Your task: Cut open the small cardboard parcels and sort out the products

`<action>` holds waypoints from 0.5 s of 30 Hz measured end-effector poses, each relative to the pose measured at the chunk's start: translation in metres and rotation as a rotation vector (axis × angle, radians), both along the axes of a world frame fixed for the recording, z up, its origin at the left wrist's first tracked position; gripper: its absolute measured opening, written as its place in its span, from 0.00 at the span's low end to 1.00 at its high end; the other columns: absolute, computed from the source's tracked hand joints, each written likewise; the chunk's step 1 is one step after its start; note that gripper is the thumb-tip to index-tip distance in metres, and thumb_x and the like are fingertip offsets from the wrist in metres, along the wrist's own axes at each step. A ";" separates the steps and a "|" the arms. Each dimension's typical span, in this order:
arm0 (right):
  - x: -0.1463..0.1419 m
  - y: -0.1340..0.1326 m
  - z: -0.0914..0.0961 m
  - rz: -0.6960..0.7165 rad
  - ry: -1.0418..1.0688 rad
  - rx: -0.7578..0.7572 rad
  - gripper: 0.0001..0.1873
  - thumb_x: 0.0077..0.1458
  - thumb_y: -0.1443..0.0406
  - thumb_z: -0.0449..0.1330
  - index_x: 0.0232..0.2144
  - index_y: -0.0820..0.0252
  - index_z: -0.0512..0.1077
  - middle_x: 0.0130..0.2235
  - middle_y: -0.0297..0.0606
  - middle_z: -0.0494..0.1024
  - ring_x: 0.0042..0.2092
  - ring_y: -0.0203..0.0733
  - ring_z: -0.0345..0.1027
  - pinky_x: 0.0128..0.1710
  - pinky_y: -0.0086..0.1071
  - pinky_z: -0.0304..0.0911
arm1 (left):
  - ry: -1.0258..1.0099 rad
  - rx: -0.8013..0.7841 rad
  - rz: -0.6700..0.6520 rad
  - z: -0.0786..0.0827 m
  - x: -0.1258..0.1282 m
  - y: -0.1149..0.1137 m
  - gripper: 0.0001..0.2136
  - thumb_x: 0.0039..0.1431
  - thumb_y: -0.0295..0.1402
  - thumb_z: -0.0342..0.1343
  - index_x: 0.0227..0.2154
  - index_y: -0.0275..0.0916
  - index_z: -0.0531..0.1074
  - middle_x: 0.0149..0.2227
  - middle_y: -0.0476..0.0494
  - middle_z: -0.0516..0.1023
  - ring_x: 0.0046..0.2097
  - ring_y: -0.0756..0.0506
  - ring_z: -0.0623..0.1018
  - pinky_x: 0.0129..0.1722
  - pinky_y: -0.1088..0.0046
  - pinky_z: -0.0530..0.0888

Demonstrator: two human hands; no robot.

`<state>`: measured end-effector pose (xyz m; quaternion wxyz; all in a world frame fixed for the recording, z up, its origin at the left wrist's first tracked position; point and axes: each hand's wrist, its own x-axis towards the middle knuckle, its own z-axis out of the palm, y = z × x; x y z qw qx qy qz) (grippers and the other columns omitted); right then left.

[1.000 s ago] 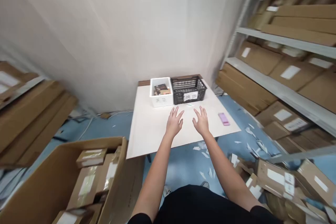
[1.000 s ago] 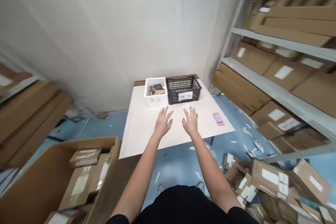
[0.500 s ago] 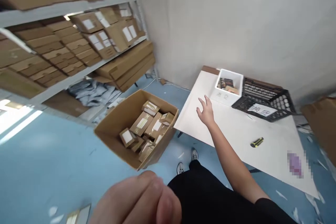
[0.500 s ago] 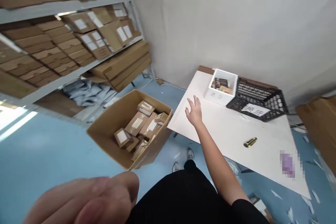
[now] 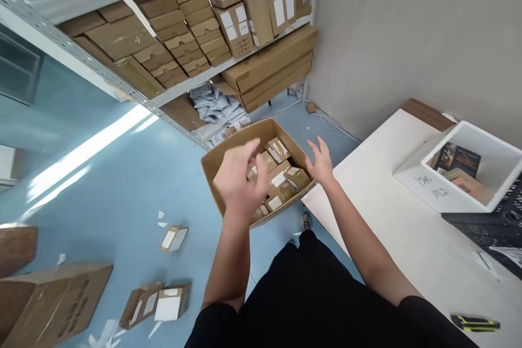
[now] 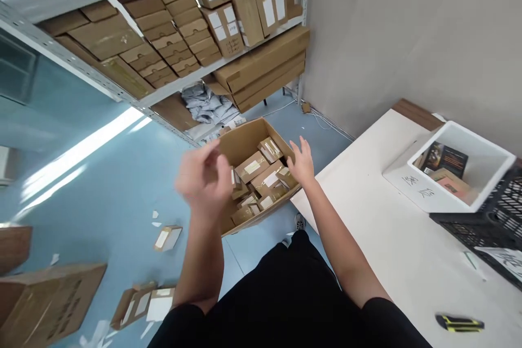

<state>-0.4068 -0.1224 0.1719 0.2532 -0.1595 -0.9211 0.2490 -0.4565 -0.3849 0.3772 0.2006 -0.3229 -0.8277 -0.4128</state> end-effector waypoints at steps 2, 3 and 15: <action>-0.020 0.012 -0.014 0.038 -0.054 -0.021 0.35 0.62 0.65 0.58 0.70 0.57 0.61 0.76 0.47 0.47 0.74 0.60 0.44 0.71 0.61 0.51 | -0.069 -0.134 0.007 -0.040 -0.043 0.035 0.25 0.68 0.37 0.54 0.66 0.43 0.66 0.62 0.38 0.74 0.63 0.38 0.74 0.60 0.57 0.76; -0.030 0.017 -0.022 0.056 -0.086 -0.030 0.35 0.62 0.65 0.58 0.70 0.57 0.61 0.76 0.47 0.47 0.74 0.59 0.44 0.71 0.60 0.52 | -0.124 -0.193 0.003 -0.065 -0.062 0.048 0.25 0.68 0.37 0.54 0.67 0.43 0.65 0.65 0.37 0.70 0.66 0.38 0.71 0.63 0.56 0.73; -0.102 0.054 -0.230 0.210 -0.564 -0.179 0.34 0.54 0.74 0.57 0.64 0.63 0.70 0.59 0.50 0.77 0.57 0.49 0.73 0.61 0.41 0.67 | -1.236 -0.350 -0.072 -0.431 -0.100 0.123 0.36 0.55 0.32 0.70 0.66 0.37 0.66 0.64 0.29 0.75 0.62 0.33 0.76 0.63 0.55 0.71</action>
